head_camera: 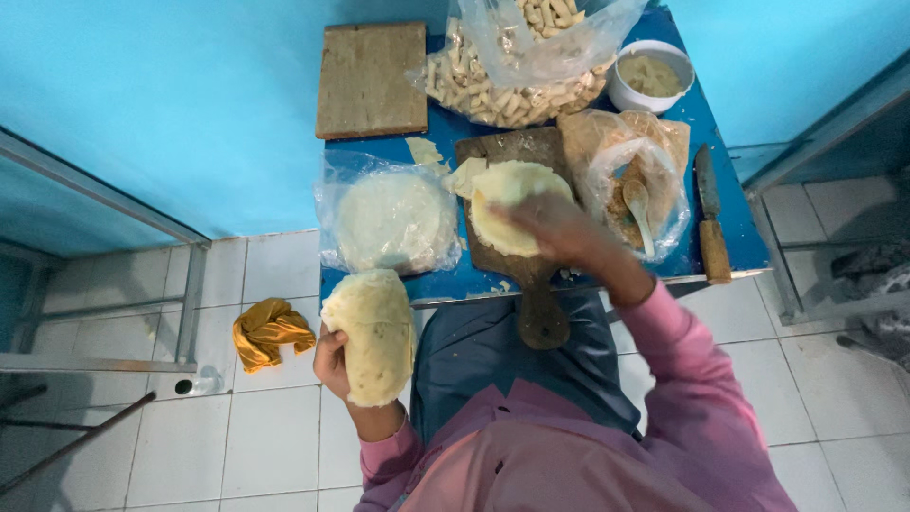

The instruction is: The person peels thin round dough wrappers apart one at a time, tears off ragged edge pieces, and stacks the round wrappers on the table. Near the end, the person gathers a stack of wrappers and places them into a clear plastic bag.

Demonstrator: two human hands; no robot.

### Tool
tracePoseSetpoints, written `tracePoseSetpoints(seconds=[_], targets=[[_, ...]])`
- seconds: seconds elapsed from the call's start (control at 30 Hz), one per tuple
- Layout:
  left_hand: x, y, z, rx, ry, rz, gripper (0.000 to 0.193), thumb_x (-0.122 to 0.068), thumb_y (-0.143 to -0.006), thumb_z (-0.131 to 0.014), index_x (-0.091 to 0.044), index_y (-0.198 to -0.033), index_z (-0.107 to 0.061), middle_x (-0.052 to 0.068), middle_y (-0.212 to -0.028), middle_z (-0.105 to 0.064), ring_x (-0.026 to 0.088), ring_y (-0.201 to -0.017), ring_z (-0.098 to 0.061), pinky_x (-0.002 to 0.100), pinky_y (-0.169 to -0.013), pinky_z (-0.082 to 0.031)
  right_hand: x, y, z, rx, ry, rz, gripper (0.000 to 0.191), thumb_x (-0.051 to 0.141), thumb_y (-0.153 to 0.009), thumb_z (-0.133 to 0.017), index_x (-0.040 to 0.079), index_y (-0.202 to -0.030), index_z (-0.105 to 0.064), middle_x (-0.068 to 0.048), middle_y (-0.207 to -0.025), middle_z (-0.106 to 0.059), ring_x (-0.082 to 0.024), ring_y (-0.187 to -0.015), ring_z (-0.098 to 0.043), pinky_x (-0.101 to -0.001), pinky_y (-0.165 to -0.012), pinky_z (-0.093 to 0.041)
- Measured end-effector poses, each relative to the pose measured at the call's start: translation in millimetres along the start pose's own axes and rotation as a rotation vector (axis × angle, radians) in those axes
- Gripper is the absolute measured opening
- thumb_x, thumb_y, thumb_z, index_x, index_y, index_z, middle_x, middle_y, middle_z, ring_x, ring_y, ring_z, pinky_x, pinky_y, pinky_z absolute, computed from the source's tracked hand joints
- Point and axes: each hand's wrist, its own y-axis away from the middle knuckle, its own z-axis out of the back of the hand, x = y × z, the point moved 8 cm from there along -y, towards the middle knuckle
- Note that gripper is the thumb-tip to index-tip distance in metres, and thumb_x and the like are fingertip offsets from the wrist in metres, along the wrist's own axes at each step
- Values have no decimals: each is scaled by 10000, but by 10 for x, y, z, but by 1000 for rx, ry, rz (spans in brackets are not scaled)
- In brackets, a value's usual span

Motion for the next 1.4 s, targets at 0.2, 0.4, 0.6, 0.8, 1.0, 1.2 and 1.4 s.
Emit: tracePoseSetpoints(seconds=[0.2,0.4,0.6,0.8,1.0,1.2,1.4], targets=[[12,-1,-13,0,-48,-21,639,-258,-788,-495,71,-1330,-576,273,-1227,-662,396,-1108,-661,459,-970,-543,206,395,-105,-122,69,-46,589,-39,-787,-636,147,-1346,-630,-101,-1046,-729,-313,-949,-700,-450,-826,-564],[67,-7,55,-40,-63,-18,563,-236,-798,-502,60,-1269,-582,261,-1198,-661,391,-1108,-664,472,-979,-552,-435,405,24,-426,-331,-509,531,135,-964,-696,46,-1451,-505,-132,-1097,-722,-239,-822,-734,-348,-683,-584],[88,-35,66,19,-46,-6,567,-232,-793,-518,61,-1274,-584,270,-1186,-667,400,-1089,-669,482,-962,-554,-690,167,-237,-242,-157,-580,699,112,-832,-777,36,-1454,-468,-142,-900,-707,-294,-743,-696,-401,-668,-554],[115,-43,76,31,-51,12,579,-230,-789,-520,69,-1281,-587,271,-1186,-669,397,-1083,-675,474,-962,-558,-680,98,-272,-293,-39,-488,703,38,-826,-710,78,-1480,-456,-133,-901,-711,-340,-860,-697,-459,-744,-555],[123,-44,80,32,-35,-5,560,-226,-809,-530,79,-1275,-589,273,-1180,-670,394,-1090,-673,473,-970,-554,-725,15,-337,-246,-88,-523,694,22,-872,-680,88,-1505,-405,-130,-904,-708,-364,-845,-686,-475,-725,-538],[108,-39,98,14,-36,-21,555,-218,-798,-530,67,-1271,-587,268,-1187,-666,395,-1099,-668,480,-980,-552,-420,-54,-92,-364,-296,-340,641,37,-909,-713,113,-1487,-446,-94,-889,-708,-240,-787,-721,-358,-687,-559],[80,-34,105,7,-70,-30,562,-229,-784,-516,64,-1257,-595,275,-1165,-672,403,-1073,-674,483,-957,-557,-660,-26,3,-311,-337,-490,564,58,-956,-701,129,-1480,-505,-112,-1000,-773,-235,-799,-739,-356,-728,-583]])
